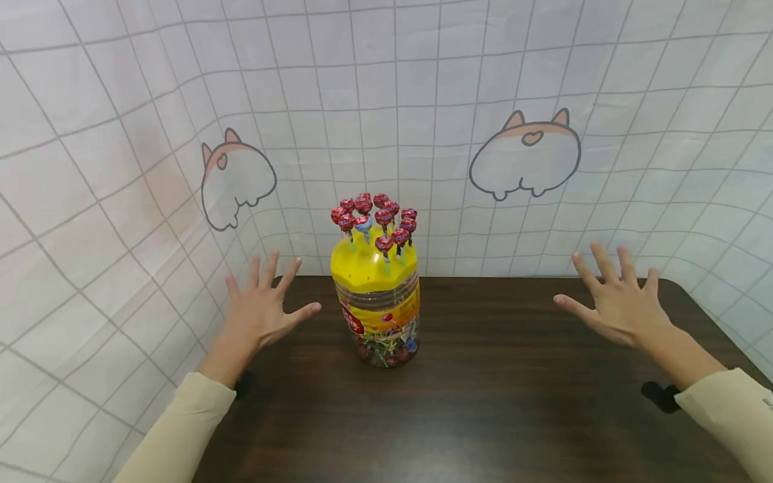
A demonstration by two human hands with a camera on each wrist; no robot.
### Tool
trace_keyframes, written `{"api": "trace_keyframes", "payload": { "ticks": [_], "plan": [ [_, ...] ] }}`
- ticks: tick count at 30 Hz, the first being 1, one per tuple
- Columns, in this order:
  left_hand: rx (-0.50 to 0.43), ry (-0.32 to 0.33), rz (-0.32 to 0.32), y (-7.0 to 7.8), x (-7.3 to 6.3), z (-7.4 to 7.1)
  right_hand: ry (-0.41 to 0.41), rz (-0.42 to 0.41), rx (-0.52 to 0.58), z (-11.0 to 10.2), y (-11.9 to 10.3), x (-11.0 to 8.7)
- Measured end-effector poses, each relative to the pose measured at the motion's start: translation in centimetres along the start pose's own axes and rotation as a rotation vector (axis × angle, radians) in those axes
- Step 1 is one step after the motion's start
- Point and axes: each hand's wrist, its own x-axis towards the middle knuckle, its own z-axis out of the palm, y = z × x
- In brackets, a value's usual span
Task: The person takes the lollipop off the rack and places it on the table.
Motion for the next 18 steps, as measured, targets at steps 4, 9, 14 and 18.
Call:
{"api": "trace_keyframes", "payload": {
  "ticks": [4, 9, 14, 18],
  "plan": [
    [-0.006, -0.002, 0.008, 0.7, -1.2, 0.8, 0.019, -0.023, 0.008, 0.4, -0.9, -0.8],
    [-0.04, -0.017, 0.017, 2.0, -2.7, 1.8, 0.027, -0.048, 0.016, 1.0, -2.1, -1.9],
    [-0.092, 0.005, 0.018, 3.4, -4.0, 2.9, 0.022, -0.084, 0.038, 1.5, -3.7, -2.9],
    [-0.154, 0.01, 0.014, 4.9, -4.6, 3.5, 0.04, -0.11, 0.06, 1.9, -5.0, -3.5]
  ]
}}
